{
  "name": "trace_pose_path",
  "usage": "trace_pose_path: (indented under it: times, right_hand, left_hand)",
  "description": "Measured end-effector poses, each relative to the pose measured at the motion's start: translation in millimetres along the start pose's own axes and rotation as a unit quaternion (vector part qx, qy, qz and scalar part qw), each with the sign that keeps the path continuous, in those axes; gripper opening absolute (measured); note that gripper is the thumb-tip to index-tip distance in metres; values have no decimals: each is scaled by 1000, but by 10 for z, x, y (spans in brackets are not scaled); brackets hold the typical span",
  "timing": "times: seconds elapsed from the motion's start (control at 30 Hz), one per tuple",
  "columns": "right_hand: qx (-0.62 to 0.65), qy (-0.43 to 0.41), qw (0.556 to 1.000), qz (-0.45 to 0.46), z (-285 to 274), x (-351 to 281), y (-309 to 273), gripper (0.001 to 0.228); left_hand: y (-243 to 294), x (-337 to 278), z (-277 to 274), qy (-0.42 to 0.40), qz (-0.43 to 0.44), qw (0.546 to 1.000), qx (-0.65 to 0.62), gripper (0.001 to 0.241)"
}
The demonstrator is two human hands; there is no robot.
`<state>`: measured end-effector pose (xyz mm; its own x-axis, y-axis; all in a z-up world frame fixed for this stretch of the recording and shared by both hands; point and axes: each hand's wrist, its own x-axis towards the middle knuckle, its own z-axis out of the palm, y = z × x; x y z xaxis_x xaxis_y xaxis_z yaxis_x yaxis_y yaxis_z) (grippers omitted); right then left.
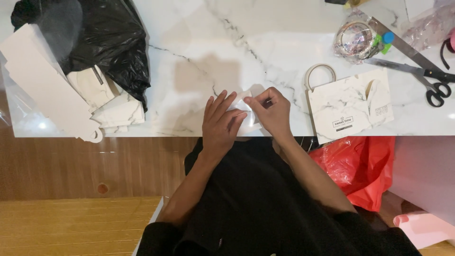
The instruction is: Folding and taping cardboard and plastic pieces to assemble small cake or pastry boxes on a counter.
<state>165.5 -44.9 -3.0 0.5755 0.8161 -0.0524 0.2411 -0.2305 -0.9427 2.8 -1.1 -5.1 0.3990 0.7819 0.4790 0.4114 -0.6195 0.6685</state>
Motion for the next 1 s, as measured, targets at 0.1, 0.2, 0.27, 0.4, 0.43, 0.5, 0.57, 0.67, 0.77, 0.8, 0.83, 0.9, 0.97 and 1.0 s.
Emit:
trace_pose_path:
  times: [0.1, 0.2, 0.27, 0.4, 0.43, 0.5, 0.57, 0.67, 0.77, 0.8, 0.83, 0.9, 0.97, 1.0]
  right_hand:
    - [-4, 7, 1000, -3, 3, -104, -50, 29]
    - [11, 6, 1000, -10, 19, -109, -61, 30]
    - [5, 8, 1000, -21, 23, -117, 34, 31]
    - [9, 11, 1000, -4, -31, -157, 79, 29]
    - [10, 7, 1000, -4, -37, -197, 25, 29]
    - [8, 10, 1000, 10, -68, -272, -79, 26]
    - [1, 13, 1000, -8, -40, -266, 77, 25]
    - [-5, 28, 999, -31, -33, -250, 140, 27]
    - [-15, 32, 999, -27, -57, -276, 101, 29]
    - [-28, 28, 999, -19, -77, -288, 89, 31]
    - [-28, 30, 999, -18, -106, -324, 80, 31]
    - [-42, 19, 998, -31, -163, -383, 57, 33]
    - [-41, 24, 998, -31, -163, -421, 57, 30]
    - [-39, 26, 998, -31, -167, -448, 59, 28]
  left_hand:
    - [13, 0, -14, -6, 3, 1000, -2, 17]
    - [47, 24, -41, -12, 1, 1000, 0, 19]
    - [49, 18, -23, -10, 2, 1000, -1, 18]
    - [49, 6, -26, -2, -5, 1000, -14, 19]
    - [45, 0, -21, -1, -8, 1000, -11, 19]
    - [40, -4, 9, 10, 2, 1000, 6, 17]
    - [60, 6, -4, 9, 3, 1000, 1, 17]
    - [83, 9, 3, 3, -2, 1000, -9, 18]
    - [72, 11, -8, 8, -5, 1000, -4, 19]
    - [65, 15, -4, 18, 0, 1000, 4, 19]
    - [64, 9, -1, 17, 1, 1000, 3, 19]
    - [57, 11, 8, 25, -2, 1000, 11, 20]
    - [63, 15, 27, 23, 2, 1000, 11, 19]
    - [70, 12, 36, 22, 4, 1000, 13, 19]
